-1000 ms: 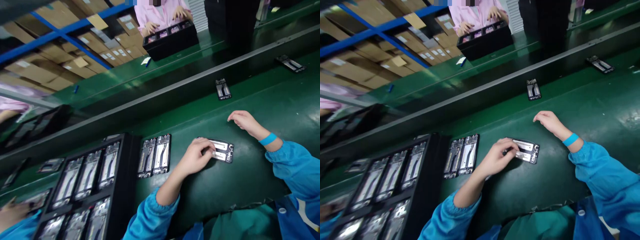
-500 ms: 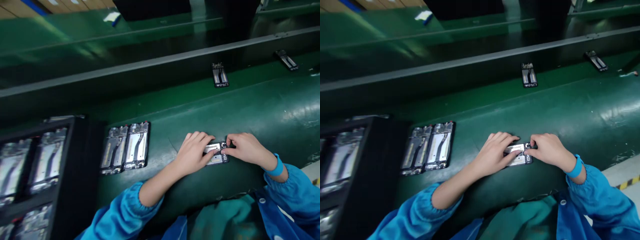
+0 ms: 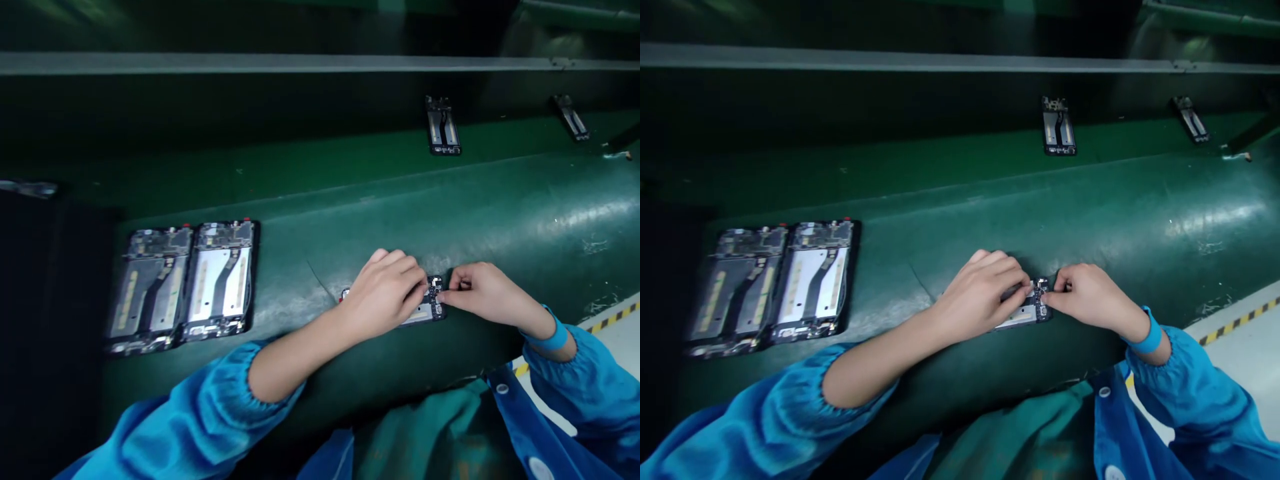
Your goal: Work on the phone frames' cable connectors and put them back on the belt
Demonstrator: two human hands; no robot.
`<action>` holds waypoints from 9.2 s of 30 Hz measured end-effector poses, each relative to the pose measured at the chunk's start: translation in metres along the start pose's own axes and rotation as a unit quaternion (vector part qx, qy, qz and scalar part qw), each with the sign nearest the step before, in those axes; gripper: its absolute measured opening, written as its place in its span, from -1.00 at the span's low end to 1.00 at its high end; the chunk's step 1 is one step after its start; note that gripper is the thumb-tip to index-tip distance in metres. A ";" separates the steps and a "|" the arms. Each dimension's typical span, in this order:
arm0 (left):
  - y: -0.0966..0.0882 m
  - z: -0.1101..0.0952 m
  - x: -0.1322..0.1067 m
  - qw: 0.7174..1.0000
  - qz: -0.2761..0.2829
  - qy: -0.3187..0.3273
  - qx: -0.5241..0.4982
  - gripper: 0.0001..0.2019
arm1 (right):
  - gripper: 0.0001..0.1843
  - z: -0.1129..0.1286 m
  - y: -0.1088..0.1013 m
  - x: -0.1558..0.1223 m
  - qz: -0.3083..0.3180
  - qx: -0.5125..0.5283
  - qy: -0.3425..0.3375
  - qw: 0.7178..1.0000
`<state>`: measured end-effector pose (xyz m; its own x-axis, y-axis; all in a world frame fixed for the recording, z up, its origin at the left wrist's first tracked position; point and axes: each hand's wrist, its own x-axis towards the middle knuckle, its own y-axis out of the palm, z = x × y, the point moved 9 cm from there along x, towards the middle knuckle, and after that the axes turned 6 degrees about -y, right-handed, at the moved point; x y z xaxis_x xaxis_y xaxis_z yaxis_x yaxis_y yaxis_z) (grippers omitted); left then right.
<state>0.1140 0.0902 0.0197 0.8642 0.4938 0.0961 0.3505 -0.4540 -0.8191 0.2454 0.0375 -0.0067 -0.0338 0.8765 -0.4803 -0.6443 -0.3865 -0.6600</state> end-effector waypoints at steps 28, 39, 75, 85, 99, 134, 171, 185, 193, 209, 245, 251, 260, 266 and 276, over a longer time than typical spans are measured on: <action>-0.003 -0.003 -0.004 0.997 -0.061 0.009 -0.047 -0.70 | -0.67 -0.011 0.025 0.003 0.132 0.277 0.138 0.942; -0.001 -0.004 -0.003 0.998 -0.041 0.013 -0.045 -0.68 | -0.66 -0.013 0.029 0.005 0.141 0.283 0.150 0.937; 0.005 -0.003 0.004 0.999 -0.011 -0.031 -0.030 -0.75 | -0.65 -0.004 0.016 0.017 0.144 0.213 0.117 0.959; 0.011 -0.008 0.012 0.999 -0.033 -0.026 0.034 -0.78 | -0.56 0.000 0.009 0.015 0.077 0.087 0.081 0.990; -0.011 -0.019 -0.033 0.992 -0.055 0.085 0.070 -0.69 | -0.74 0.056 -0.020 -0.052 -0.193 0.084 -0.304 0.929; 0.003 -0.013 -0.030 0.994 -0.021 0.063 0.087 -0.49 | -0.75 0.030 -0.017 -0.021 -0.274 -0.015 -0.295 0.915; -0.032 0.063 -0.025 0.979 0.155 -0.077 -0.111 -0.82 | -0.64 -0.012 0.017 0.023 0.160 0.172 0.153 0.960; -0.033 0.063 -0.026 0.979 0.155 -0.084 -0.099 -0.81 | -0.66 -0.016 0.020 0.024 0.148 0.185 0.145 0.961; -0.033 0.056 -0.021 0.982 0.156 -0.082 -0.068 -0.82 | -0.66 -0.016 0.020 0.024 0.135 0.200 0.147 0.959; -0.011 0.026 0.021 0.987 0.152 -0.029 -0.048 -0.79 | -0.64 -0.011 0.022 0.028 0.127 0.196 0.140 0.962; 0.003 0.014 0.037 0.987 0.140 -0.070 -0.024 -0.77 | -0.65 -0.003 0.023 0.030 0.121 0.197 0.118 0.966; 0.000 0.022 0.019 0.980 0.137 -0.138 0.034 -0.89 | -0.66 -0.009 0.027 0.034 0.117 0.234 0.080 0.962; -0.007 0.023 0.014 0.970 0.063 -0.178 -0.152 -0.91 | -0.77 0.003 -0.040 0.021 -0.163 0.305 -0.144 0.927; -0.023 0.022 0.010 0.952 -0.067 -0.192 -0.228 -0.91 | -0.80 0.028 -0.018 0.022 -0.144 0.246 -0.191 0.939; -0.028 0.020 0.005 0.945 -0.111 -0.194 -0.237 -0.91 | -0.80 0.034 -0.021 0.015 -0.169 0.258 -0.223 0.925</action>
<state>0.1015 0.1205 0.0322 0.5845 0.8096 -0.0536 0.7100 -0.5423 -0.4491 0.2324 0.0684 0.0198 -0.0020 0.9979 0.0652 -0.9509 0.0182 -0.3090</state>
